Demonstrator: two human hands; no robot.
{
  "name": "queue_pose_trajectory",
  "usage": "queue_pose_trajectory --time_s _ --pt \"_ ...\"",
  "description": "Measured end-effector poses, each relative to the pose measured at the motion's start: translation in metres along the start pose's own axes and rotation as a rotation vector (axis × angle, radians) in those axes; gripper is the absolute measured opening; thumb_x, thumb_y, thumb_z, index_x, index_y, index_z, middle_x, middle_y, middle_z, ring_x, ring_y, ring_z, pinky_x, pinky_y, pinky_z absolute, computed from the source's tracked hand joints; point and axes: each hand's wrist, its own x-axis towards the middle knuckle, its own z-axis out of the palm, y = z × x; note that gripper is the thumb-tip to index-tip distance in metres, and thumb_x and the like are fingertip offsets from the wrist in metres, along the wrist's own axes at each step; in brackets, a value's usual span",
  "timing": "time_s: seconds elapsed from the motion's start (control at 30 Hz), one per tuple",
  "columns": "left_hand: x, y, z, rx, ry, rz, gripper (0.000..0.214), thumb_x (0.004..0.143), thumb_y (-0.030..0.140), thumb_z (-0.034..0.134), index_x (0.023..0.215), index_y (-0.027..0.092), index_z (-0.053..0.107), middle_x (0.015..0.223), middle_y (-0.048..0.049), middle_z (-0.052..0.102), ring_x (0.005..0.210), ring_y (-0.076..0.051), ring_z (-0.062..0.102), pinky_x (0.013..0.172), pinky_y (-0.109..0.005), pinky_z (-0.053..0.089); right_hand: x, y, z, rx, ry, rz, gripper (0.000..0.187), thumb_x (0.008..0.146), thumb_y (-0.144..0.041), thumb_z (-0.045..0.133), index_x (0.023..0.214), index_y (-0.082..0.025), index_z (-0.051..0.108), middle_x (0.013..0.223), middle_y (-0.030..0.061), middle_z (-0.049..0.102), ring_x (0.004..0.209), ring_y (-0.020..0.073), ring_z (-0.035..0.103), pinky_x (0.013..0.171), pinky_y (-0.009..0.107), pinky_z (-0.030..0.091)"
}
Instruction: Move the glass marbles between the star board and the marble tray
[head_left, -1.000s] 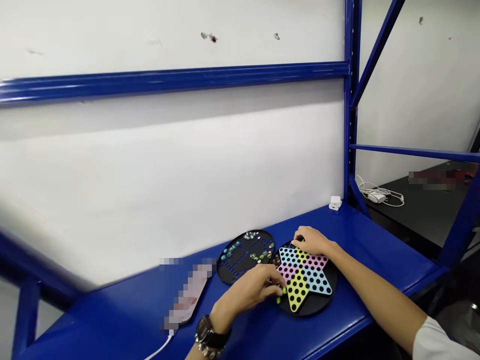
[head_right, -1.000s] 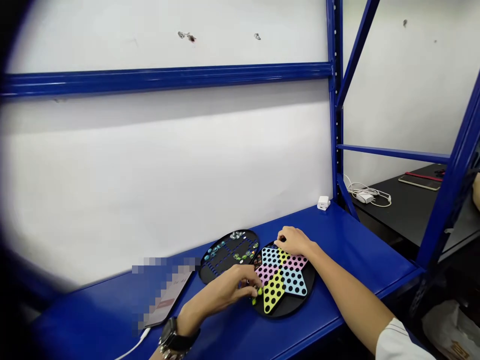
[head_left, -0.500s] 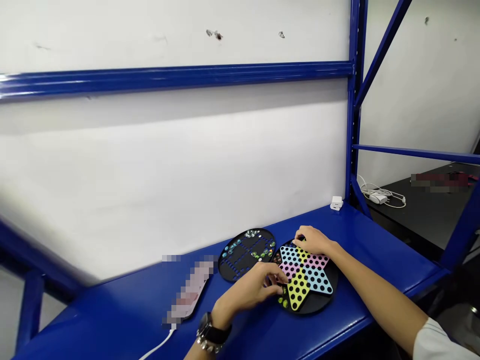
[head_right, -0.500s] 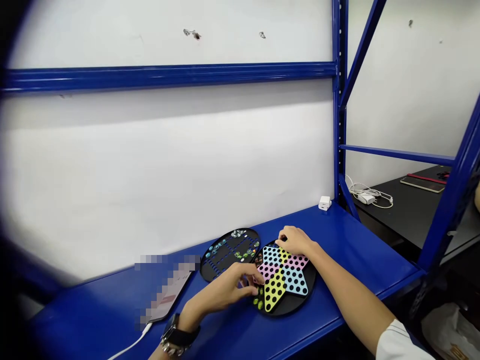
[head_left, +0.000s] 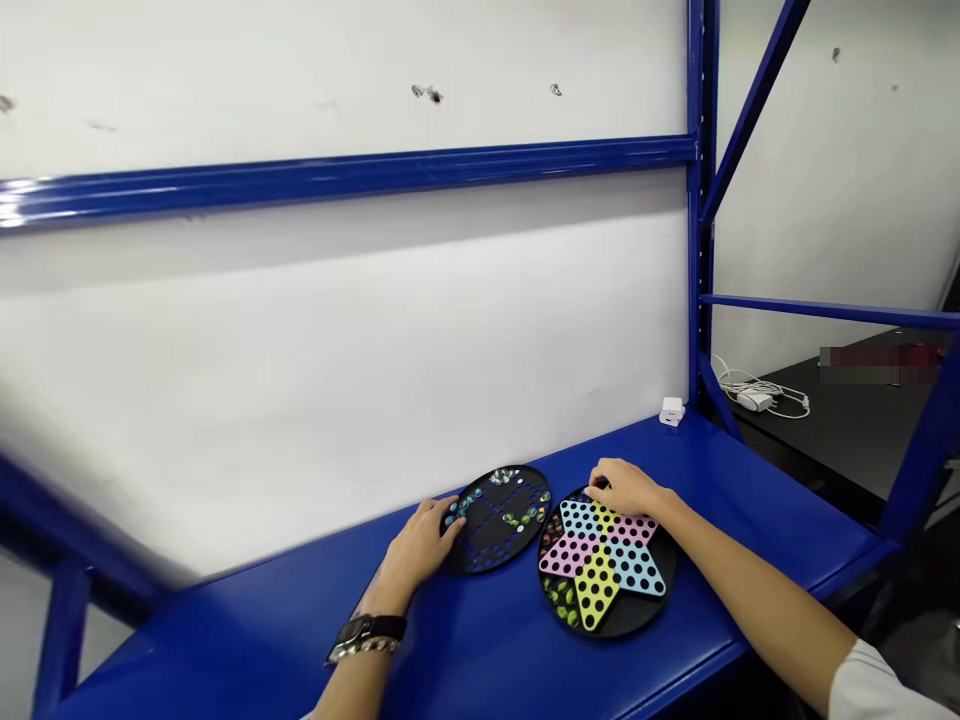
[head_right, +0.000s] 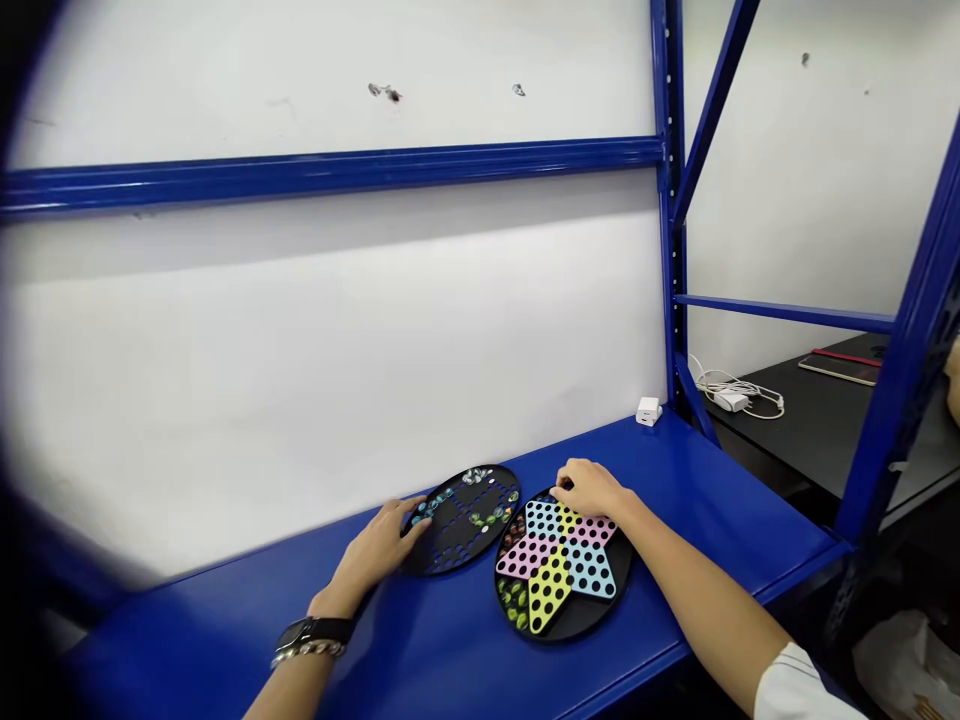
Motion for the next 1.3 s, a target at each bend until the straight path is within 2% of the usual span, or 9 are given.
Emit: queue_pose_trajectory --time_s 0.07,0.2,0.3,0.47,0.77,1.0,1.3 --pt "0.008 0.005 0.002 0.091 -0.038 -0.025 0.047 0.092 0.042 0.042 0.131 0.021 0.056 0.128 -0.0119 0.062 0.115 -0.029 0.061 0.092 -0.038 0.049 0.0 -0.001 0.0 -0.001 0.006 0.0 0.029 0.09 -0.041 0.052 0.088 -0.02 0.071 0.099 0.0087 0.066 0.091 0.0226 0.061 0.076 0.031 0.044" --pt "0.024 0.018 0.005 0.194 -0.116 -0.095 0.04 0.094 0.039 0.04 0.122 0.018 0.06 0.122 -0.0151 0.066 0.106 -0.032 0.066 0.084 -0.041 0.051 0.0 -0.003 -0.001 0.003 0.009 -0.004 0.028 0.09 -0.04 0.052 0.088 -0.019 0.071 0.099 0.0089 0.067 0.091 0.0226 0.061 0.076 0.032 0.044" --pt "0.03 0.025 0.007 0.223 -0.115 -0.127 0.042 0.096 0.039 0.036 0.12 0.013 0.058 0.116 -0.0202 0.067 0.099 -0.035 0.069 0.08 -0.043 0.051 0.0 -0.004 -0.001 -0.002 0.009 -0.003 0.028 0.09 -0.04 0.052 0.088 -0.02 0.071 0.098 0.0091 0.067 0.092 0.0232 0.061 0.077 0.032 0.045" --pt "0.035 0.036 0.011 0.265 -0.1 -0.157 0.048 0.098 0.042 0.032 0.122 0.008 0.054 0.109 -0.0248 0.069 0.1 -0.039 0.068 0.081 -0.045 0.049 0.0 -0.004 -0.001 -0.018 0.006 -0.009 0.029 0.09 -0.041 0.051 0.088 -0.021 0.071 0.097 0.0086 0.066 0.093 0.0237 0.061 0.077 0.032 0.045" --pt "0.042 0.052 0.02 0.266 -0.076 -0.119 0.05 0.099 0.042 0.028 0.126 0.007 0.05 0.1 -0.0232 0.072 0.095 -0.037 0.07 0.078 -0.044 0.049 -0.003 -0.005 -0.001 -0.036 -0.005 -0.007 0.031 0.091 -0.043 0.049 0.088 -0.02 0.07 0.098 0.0091 0.066 0.094 0.0236 0.059 0.077 0.032 0.043" --pt "0.052 0.052 0.023 0.251 -0.058 -0.101 0.05 0.099 0.042 0.027 0.122 0.008 0.056 0.099 -0.0223 0.073 0.095 -0.036 0.07 0.079 -0.043 0.05 -0.003 -0.003 0.002 -0.049 -0.003 0.0 0.03 0.091 -0.043 0.05 0.09 -0.021 0.071 0.098 0.0091 0.065 0.094 0.0241 0.059 0.077 0.033 0.043" --pt "0.062 0.052 0.026 0.245 -0.071 -0.009 0.043 0.097 0.028 0.031 0.113 0.009 0.066 0.101 -0.0212 0.072 0.096 -0.033 0.07 0.081 -0.042 0.051 -0.002 -0.002 0.004 -0.057 -0.002 -0.004 0.031 0.091 -0.043 0.049 0.091 -0.02 0.07 0.098 0.0087 0.064 0.094 0.024 0.058 0.078 0.033 0.042"
